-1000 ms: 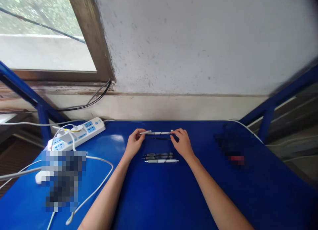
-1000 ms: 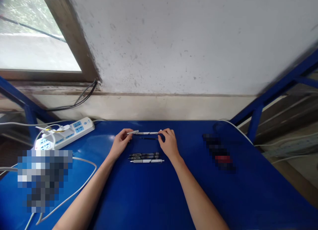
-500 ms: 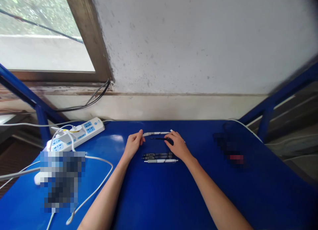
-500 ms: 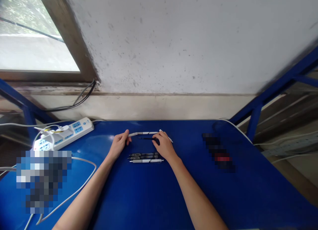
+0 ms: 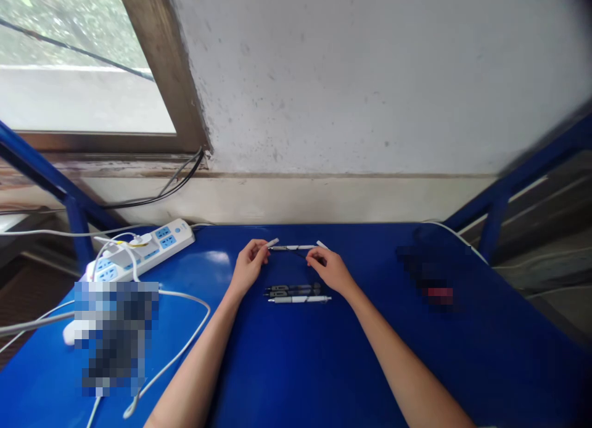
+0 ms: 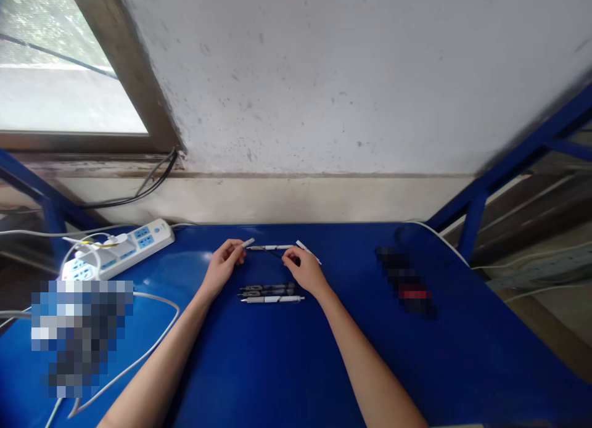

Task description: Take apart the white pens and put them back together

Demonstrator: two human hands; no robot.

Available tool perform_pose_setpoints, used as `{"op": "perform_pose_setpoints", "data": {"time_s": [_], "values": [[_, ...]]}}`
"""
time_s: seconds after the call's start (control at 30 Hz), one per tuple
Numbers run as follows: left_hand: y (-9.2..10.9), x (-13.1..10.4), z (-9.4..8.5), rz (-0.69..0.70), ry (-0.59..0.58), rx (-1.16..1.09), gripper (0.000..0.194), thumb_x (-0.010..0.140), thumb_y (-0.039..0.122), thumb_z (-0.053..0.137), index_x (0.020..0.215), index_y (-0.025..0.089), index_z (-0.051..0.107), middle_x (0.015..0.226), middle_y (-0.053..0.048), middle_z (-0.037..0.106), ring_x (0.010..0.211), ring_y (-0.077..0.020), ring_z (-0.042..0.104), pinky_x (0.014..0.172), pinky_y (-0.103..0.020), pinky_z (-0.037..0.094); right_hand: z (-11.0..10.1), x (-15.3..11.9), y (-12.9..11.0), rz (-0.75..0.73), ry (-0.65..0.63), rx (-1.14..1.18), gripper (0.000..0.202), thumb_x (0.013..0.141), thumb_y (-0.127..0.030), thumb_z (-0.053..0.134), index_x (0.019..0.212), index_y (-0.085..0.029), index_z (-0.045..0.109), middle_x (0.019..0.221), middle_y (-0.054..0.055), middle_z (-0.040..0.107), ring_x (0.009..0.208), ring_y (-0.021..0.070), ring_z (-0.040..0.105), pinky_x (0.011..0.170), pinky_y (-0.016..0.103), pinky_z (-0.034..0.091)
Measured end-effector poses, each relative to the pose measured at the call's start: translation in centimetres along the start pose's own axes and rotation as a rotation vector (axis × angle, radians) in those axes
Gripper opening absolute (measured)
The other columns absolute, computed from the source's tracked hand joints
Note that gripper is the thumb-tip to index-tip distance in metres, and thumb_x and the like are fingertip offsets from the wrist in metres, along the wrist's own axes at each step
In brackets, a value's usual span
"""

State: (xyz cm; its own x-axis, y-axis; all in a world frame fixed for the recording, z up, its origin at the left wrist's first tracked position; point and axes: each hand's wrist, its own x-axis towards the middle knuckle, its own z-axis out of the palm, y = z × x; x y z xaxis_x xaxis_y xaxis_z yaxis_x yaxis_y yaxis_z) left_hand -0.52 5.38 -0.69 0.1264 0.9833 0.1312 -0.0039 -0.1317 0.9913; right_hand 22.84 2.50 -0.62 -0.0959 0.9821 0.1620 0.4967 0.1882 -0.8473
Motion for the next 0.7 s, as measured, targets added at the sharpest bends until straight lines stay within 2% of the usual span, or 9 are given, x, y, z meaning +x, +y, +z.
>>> {"op": "perform_pose_setpoints", "data": {"time_s": [0.13,0.23,0.33,0.43,0.7], "values": [[-0.16,0.08,-0.04,0.008,-0.017,-0.005,0.027,0.088,0.042,0.053,0.099,0.018,0.057,0.080,-0.003,0.064,0.061,-0.0113,0.053,0.058,-0.024,0.040,0.10,0.21,0.00,0.121,-0.027,0.277,0.020,0.083,-0.040,0.057,0.078,-0.021,0.059,0.068,0.001,0.063,0.064,0.0168,0.059,0.061,0.029,0.045],[-0.13,0.05,-0.09,0.025,-0.055,0.011,0.028,0.092,0.043,0.047,0.096,0.017,0.058,0.080,-0.003,0.065,0.062,-0.0117,0.054,0.059,-0.024,0.040,0.17,0.30,0.08,0.182,-0.029,0.358,0.026,0.082,-0.046,0.058,0.078,-0.020,0.059,0.068,0.001,0.063,0.058,0.0146,0.056,0.050,0.026,0.038],[0.04,-0.04,-0.13,0.042,-0.088,0.058,0.034,0.094,0.045,0.043,0.087,0.017,0.060,0.073,-0.002,0.062,0.061,-0.0122,0.053,0.062,-0.024,0.039,0.12,0.32,0.11,0.187,-0.029,0.386,0.030,0.082,-0.049,0.059,0.077,-0.020,0.060,0.066,0.001,0.062,0.056,0.0133,0.053,0.047,0.025,0.036],[0.26,-0.14,-0.13,0.052,-0.089,0.116,0.038,0.093,0.047,0.042,0.079,0.017,0.061,0.069,-0.002,0.060,0.062,-0.0128,0.054,0.064,-0.024,0.039,0.07,0.29,0.06,0.169,-0.053,0.364,0.028,0.081,-0.048,0.059,0.077,-0.020,0.060,0.066,0.001,0.062,0.057,0.0135,0.054,0.050,0.025,0.039],[0.67,-0.24,-0.05,0.052,-0.090,0.147,0.039,0.092,0.049,0.043,0.079,0.017,0.061,0.072,-0.002,0.062,0.063,-0.0131,0.056,0.064,-0.024,0.040,-0.06,0.26,-0.29,0.147,-0.096,0.303,0.024,0.081,-0.044,0.057,0.078,-0.021,0.059,0.067,0.000,0.061,0.062,0.0151,0.057,0.057,0.028,0.045]]}}
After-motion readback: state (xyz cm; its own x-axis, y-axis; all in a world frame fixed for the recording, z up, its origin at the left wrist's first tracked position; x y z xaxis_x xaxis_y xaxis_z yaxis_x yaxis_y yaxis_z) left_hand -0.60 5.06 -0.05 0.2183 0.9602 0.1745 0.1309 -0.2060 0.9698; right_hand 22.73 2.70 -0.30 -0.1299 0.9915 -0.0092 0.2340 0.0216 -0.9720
